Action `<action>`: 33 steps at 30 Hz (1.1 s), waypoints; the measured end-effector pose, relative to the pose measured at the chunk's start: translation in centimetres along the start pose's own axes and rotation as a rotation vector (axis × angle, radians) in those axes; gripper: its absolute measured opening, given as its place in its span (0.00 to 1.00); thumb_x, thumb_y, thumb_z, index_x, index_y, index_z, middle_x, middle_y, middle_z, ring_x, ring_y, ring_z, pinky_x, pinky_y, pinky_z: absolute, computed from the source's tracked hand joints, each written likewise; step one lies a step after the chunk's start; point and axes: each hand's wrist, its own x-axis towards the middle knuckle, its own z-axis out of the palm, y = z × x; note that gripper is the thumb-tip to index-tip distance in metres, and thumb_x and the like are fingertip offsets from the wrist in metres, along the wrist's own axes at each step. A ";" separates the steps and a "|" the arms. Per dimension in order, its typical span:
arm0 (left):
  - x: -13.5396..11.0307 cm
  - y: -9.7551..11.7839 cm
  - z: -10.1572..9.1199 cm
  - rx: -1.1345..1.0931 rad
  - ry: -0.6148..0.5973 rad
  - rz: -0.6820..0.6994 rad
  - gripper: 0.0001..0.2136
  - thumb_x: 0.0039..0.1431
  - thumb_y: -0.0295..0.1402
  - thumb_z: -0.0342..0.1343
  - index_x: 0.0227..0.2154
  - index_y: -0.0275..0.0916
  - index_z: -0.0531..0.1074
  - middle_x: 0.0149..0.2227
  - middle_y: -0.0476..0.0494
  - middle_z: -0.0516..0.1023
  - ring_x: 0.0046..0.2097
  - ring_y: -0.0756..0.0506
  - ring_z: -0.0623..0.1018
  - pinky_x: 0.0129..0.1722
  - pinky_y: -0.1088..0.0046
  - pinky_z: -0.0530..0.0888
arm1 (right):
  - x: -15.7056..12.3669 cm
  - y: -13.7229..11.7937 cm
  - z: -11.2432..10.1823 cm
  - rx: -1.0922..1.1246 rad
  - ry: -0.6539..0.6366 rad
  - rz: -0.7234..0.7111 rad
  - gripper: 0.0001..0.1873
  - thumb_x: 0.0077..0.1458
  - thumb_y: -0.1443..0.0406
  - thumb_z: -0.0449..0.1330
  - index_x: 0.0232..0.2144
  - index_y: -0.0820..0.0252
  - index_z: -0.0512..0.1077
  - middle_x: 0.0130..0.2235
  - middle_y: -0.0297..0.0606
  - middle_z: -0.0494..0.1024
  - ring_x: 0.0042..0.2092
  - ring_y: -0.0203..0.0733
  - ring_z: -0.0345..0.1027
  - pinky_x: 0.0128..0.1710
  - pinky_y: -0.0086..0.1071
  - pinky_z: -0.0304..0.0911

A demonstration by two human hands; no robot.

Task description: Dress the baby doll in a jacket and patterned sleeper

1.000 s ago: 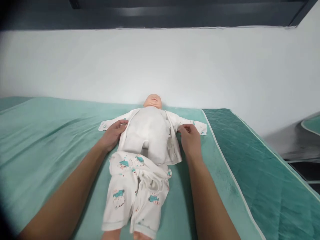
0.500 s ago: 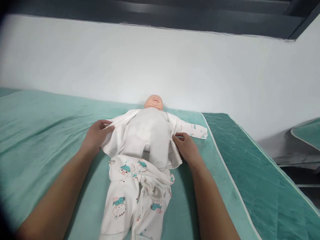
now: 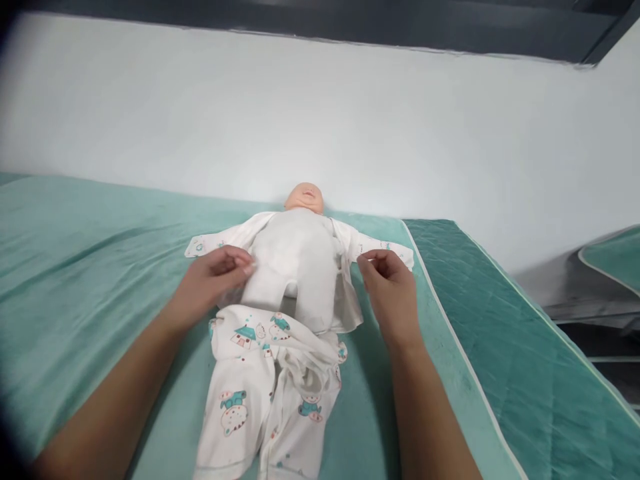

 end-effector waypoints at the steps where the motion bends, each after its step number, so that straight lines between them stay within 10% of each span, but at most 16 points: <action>1: -0.4 0.7 0.1 0.017 -0.134 0.018 0.10 0.55 0.41 0.60 0.34 0.41 0.76 0.27 0.50 0.66 0.29 0.49 0.66 0.30 0.73 0.65 | -0.7 -0.8 0.3 0.008 -0.068 -0.077 0.08 0.56 0.58 0.61 0.33 0.56 0.72 0.24 0.30 0.67 0.25 0.35 0.59 0.25 0.29 0.54; 7: -1.3 3.2 -1.4 0.148 -0.626 0.149 0.09 0.55 0.41 0.63 0.32 0.41 0.80 0.34 0.48 0.70 0.36 0.50 0.70 0.34 0.75 0.66 | -3.6 -4.3 1.2 -0.253 -0.742 -0.581 0.08 0.58 0.59 0.63 0.30 0.56 0.74 0.35 0.36 0.75 0.40 0.41 0.65 0.46 0.38 0.57; 16: -1.8 3.5 -1.6 0.153 -0.825 0.127 0.11 0.51 0.40 0.66 0.34 0.40 0.77 0.36 0.50 0.73 0.35 0.52 0.70 0.32 0.78 0.66 | -4.0 -5.1 0.9 -0.191 -1.055 -0.532 0.14 0.55 0.57 0.67 0.28 0.58 0.69 0.30 0.30 0.73 0.35 0.36 0.63 0.41 0.34 0.54; 26: -2.4 2.9 -0.4 -0.037 -0.541 0.060 0.09 0.62 0.39 0.56 0.32 0.38 0.71 0.28 0.51 0.69 0.29 0.53 0.66 0.28 0.77 0.63 | -4.6 -5.4 1.3 -0.179 -0.978 -0.396 0.17 0.57 0.55 0.64 0.26 0.58 0.65 0.28 0.30 0.66 0.32 0.35 0.57 0.36 0.32 0.54; 33: -2.1 1.7 1.3 -0.330 -0.137 -0.048 0.11 0.60 0.41 0.58 0.30 0.38 0.69 0.24 0.53 0.63 0.25 0.55 0.61 0.23 0.80 0.59 | -3.6 -2.6 1.1 0.265 -0.835 -0.001 0.20 0.59 0.51 0.59 0.24 0.59 0.64 0.23 0.27 0.57 0.25 0.31 0.46 0.23 0.29 0.43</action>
